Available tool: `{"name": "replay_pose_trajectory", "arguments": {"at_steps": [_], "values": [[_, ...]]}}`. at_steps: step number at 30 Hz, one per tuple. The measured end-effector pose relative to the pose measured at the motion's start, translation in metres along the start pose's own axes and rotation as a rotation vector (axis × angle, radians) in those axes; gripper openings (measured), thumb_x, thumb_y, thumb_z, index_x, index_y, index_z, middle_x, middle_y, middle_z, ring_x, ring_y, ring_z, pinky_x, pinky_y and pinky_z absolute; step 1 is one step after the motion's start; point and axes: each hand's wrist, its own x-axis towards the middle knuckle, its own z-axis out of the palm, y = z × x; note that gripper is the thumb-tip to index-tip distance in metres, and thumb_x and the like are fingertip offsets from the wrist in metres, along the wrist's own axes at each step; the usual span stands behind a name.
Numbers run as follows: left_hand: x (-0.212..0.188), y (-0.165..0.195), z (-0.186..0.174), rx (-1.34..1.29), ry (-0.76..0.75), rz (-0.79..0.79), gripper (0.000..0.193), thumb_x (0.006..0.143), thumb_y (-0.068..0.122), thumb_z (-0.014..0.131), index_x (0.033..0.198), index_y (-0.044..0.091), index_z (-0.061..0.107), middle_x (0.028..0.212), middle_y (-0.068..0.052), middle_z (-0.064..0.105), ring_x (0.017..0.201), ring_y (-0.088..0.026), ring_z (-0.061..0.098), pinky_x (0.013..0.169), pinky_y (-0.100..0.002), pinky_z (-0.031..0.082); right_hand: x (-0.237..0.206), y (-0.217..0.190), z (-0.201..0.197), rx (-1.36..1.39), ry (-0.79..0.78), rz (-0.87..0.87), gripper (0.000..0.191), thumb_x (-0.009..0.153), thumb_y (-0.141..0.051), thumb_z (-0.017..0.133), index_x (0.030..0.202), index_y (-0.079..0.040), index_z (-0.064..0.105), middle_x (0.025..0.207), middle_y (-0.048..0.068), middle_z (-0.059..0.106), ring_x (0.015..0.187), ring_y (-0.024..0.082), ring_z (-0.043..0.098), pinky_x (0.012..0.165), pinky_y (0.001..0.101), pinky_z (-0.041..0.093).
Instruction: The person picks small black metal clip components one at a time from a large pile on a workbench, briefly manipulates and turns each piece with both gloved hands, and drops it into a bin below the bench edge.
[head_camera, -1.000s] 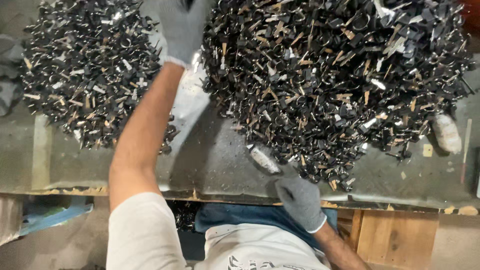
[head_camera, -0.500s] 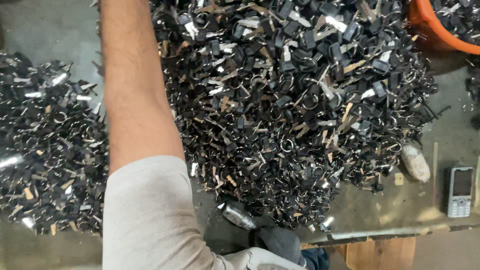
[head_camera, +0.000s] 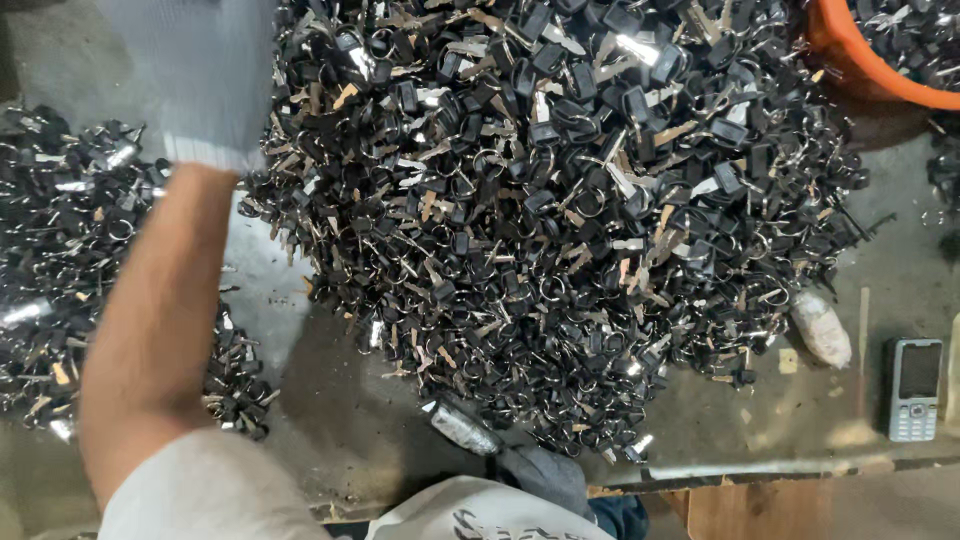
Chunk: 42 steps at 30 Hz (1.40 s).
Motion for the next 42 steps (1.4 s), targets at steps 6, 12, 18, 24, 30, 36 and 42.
{"name": "replay_pose_trajectory", "arguments": {"at_steps": [6, 12, 18, 24, 30, 36, 42], "values": [[-0.247, 0.13, -0.128, -0.231, -0.163, -0.283, 0.011, 0.106, 0.008, 0.075, 0.096, 0.005, 0.071, 0.09, -0.008, 0.068, 0.084, -0.02, 0.063, 0.082, -0.032, 0.052, -0.039, -0.031, 0.016, -0.028, 0.05, 0.005, 0.012, 0.08, -0.017, 0.08, 0.09, -0.013, 0.074, 0.078, 0.008, 0.07, 0.063, 0.027, 0.068, 0.057, 0.0401, 0.053], [-0.375, 0.213, -0.142, -0.009, -0.428, -0.195, 0.053, 0.077, 0.025, 0.078, 0.127, 0.016, 0.065, 0.129, -0.015, 0.06, 0.114, -0.04, 0.061, 0.095, -0.051, 0.048, -0.075, -0.053, 0.022, 0.045, 0.177, -0.063, 0.014, 0.08, -0.017, 0.079, 0.092, -0.012, 0.073, 0.082, 0.008, 0.07, 0.065, 0.027, 0.067, 0.059, 0.0406, 0.053], [-0.411, 0.216, -0.177, -0.144, -0.509, -0.269, 0.043, 0.083, 0.019, 0.073, 0.125, 0.013, 0.066, 0.135, -0.017, 0.056, 0.115, -0.036, 0.061, 0.097, -0.048, 0.05, -0.087, -0.093, 0.007, 0.048, 0.314, -0.14, 0.016, 0.089, -0.015, 0.077, 0.102, -0.01, 0.069, 0.099, 0.01, 0.073, 0.087, 0.029, 0.071, 0.074, 0.0405, 0.057], [-0.466, 0.226, -0.195, -0.053, -0.611, -0.057, 0.023, 0.081, 0.01, 0.068, 0.103, 0.008, 0.065, 0.12, -0.013, 0.067, 0.103, -0.036, 0.064, 0.086, -0.049, 0.052, -0.078, -0.147, 0.012, -0.117, 0.063, 0.086, 0.037, 0.08, -0.015, 0.078, 0.115, -0.006, 0.071, 0.124, 0.02, 0.061, 0.113, 0.041, 0.061, 0.091, 0.0513, 0.053], [-0.447, 0.211, -0.201, -0.167, -0.323, -0.394, 0.04, 0.09, 0.023, 0.073, 0.123, 0.004, 0.062, 0.11, -0.017, 0.066, 0.088, -0.034, 0.068, 0.075, -0.044, 0.054, -0.104, -0.161, 0.018, -0.092, 0.041, 0.163, 0.029, 0.08, -0.017, 0.076, 0.104, -0.007, 0.063, 0.153, 0.031, 0.046, 0.123, 0.045, 0.058, 0.091, 0.0494, 0.055], [-0.462, 0.235, -0.196, -0.293, -0.532, -0.176, 0.018, 0.095, 0.025, 0.066, 0.105, 0.01, 0.067, 0.106, -0.013, 0.066, 0.1, -0.034, 0.068, 0.082, -0.044, 0.055, -0.114, -0.155, 0.026, -0.13, 0.091, 0.116, 0.054, 0.072, -0.009, 0.077, 0.123, 0.0, 0.06, 0.113, 0.025, 0.066, 0.103, 0.045, 0.067, 0.086, 0.0529, 0.056], [-0.457, 0.23, -0.186, -0.543, -0.294, -0.278, 0.02, 0.098, 0.024, 0.063, 0.11, 0.009, 0.067, 0.107, -0.009, 0.066, 0.099, -0.03, 0.067, 0.085, -0.043, 0.054, -0.13, -0.154, 0.033, 0.193, 0.35, 0.363, 0.039, 0.082, -0.003, 0.077, 0.112, 0.0, 0.053, 0.081, 0.014, 0.065, 0.067, 0.024, 0.066, 0.062, 0.0402, 0.055]]}}
